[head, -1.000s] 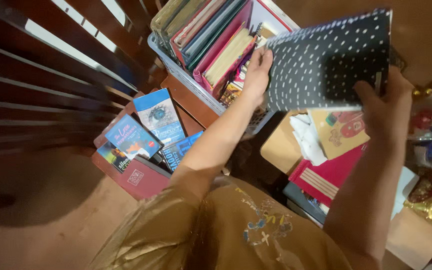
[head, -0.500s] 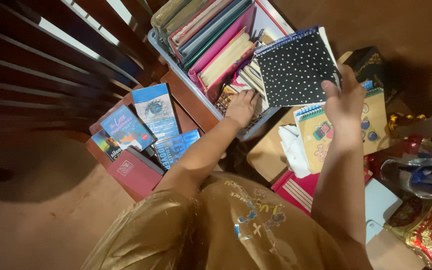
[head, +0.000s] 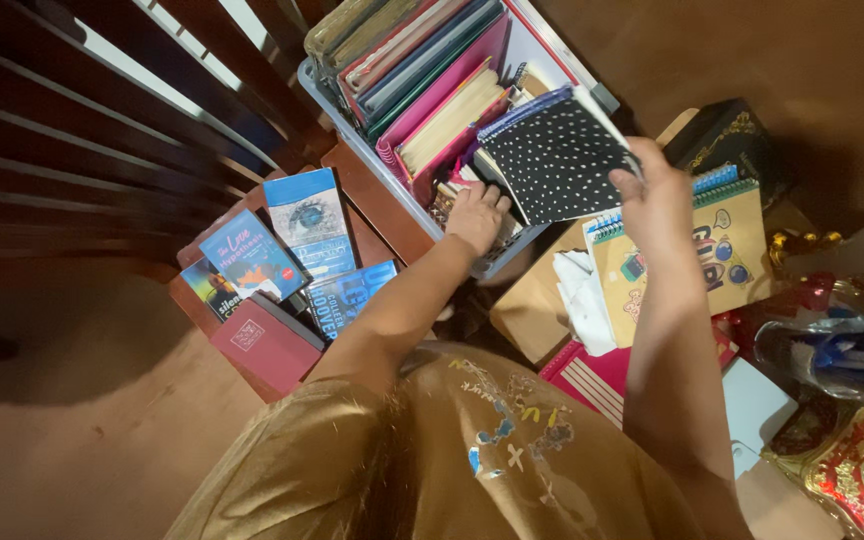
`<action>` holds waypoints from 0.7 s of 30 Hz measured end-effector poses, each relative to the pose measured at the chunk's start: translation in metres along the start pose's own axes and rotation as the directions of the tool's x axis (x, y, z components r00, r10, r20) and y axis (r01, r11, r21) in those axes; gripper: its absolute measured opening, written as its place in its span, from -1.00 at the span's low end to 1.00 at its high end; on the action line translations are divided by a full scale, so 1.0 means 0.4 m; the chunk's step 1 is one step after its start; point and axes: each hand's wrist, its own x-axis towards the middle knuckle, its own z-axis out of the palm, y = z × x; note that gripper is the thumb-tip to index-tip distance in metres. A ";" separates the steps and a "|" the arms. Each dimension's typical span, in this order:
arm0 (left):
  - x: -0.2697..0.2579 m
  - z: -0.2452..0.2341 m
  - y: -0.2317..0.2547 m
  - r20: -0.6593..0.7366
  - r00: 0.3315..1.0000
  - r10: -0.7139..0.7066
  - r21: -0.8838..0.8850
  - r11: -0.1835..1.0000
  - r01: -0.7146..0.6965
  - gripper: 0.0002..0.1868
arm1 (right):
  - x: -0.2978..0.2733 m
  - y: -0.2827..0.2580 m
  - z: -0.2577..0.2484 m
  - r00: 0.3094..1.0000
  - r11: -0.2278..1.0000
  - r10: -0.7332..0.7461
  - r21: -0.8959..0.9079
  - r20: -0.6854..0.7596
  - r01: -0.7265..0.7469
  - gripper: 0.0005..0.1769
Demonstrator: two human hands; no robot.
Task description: The person wipes the covers of various notebooks and books with a white cloth. They pick up items from a plastic storage bin and a table, wipe them individually, and place them back into the bin or onto a stack.
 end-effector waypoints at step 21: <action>0.029 0.079 -0.133 0.010 0.974 -0.225 0.160 0.962 0.220 -0.57 | -0.024 -0.044 0.333 0.956 0.823 -0.031 -0.535 0.293 0.190 -0.59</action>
